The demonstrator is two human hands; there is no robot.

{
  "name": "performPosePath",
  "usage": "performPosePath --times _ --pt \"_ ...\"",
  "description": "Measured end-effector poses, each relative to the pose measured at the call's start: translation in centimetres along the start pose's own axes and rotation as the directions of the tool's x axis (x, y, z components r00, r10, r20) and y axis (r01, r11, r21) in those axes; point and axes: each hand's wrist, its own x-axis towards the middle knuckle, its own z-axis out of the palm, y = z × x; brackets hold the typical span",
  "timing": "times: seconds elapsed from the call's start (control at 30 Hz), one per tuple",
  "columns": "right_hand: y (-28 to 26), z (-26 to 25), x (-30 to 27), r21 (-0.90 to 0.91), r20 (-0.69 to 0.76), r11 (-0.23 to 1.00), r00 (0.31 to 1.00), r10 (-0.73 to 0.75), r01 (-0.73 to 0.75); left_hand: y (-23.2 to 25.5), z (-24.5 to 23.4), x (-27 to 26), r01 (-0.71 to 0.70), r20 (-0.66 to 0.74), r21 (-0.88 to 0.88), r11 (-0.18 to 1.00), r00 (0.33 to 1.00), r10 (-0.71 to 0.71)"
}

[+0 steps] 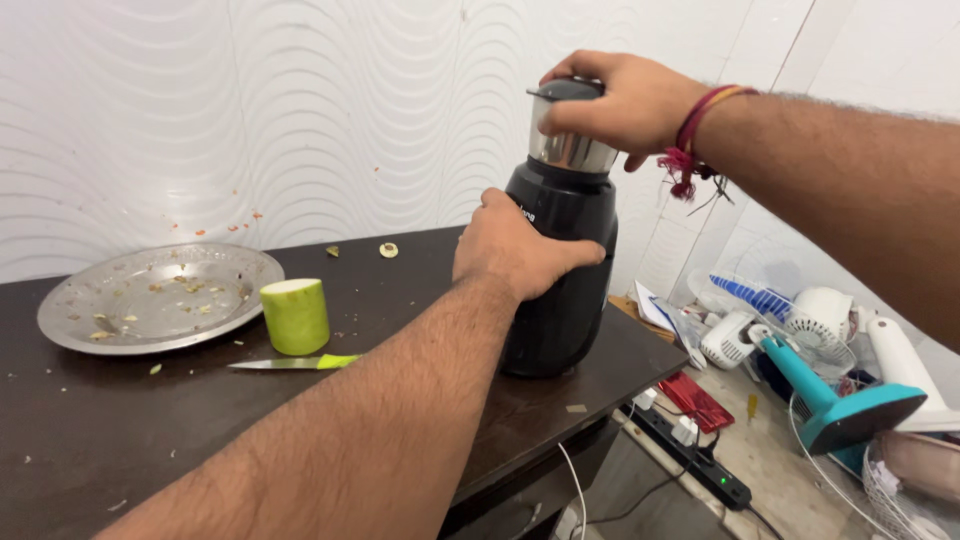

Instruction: The person chops vegetable pieces on a table with a small knife, then picks the pieces up by hand and drops them into a metal blender jar. They fit the lid on the jar, mount it on a black blender base, and run the blender in several bursts. They remove the jar, open the lid to show the blended green paste, and set the jar and a small dish of paste on the table.

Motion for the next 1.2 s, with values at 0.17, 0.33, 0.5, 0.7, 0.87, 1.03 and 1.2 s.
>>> performPosePath --times 0.17,0.33,0.5,0.7,0.87,1.03,1.2 --pt "-0.4 0.1 0.4 -0.074 0.001 0.990 0.993 0.120 -0.120 0.0 0.1 -0.2 0.021 0.018 -0.008 1.000 1.000 -0.021" --pt "1.7 -0.8 0.8 -0.169 0.042 0.970 0.984 -0.171 0.176 -0.4 0.3 -0.1 0.004 0.032 -0.044 0.999 0.999 -0.003" --pt "2.4 -0.7 1.4 -0.007 0.059 0.958 0.956 -0.287 0.288 -0.7 0.3 0.2 0.002 0.037 -0.051 0.999 0.999 -0.001" --pt "1.9 -0.2 1.2 -0.033 0.043 0.980 0.980 -0.194 0.195 -0.8 0.6 0.3 -0.024 0.019 -0.012 1.000 1.000 0.024" --pt "1.2 0.2 1.2 0.020 0.017 0.987 0.987 -0.162 0.162 -1.1 0.7 0.4 -0.016 0.014 0.027 1.000 1.000 0.015" --pt "0.7 0.6 0.8 0.033 -0.031 0.996 0.996 -0.082 0.083 -1.0 1.0 0.4 0.001 0.021 0.005 1.000 1.000 -0.001" --pt "-0.3 0.8 0.7 -0.045 -0.093 0.999 0.995 -0.033 0.029 -1.0 0.8 0.2 -0.030 -0.007 -0.011 0.999 1.000 0.030"
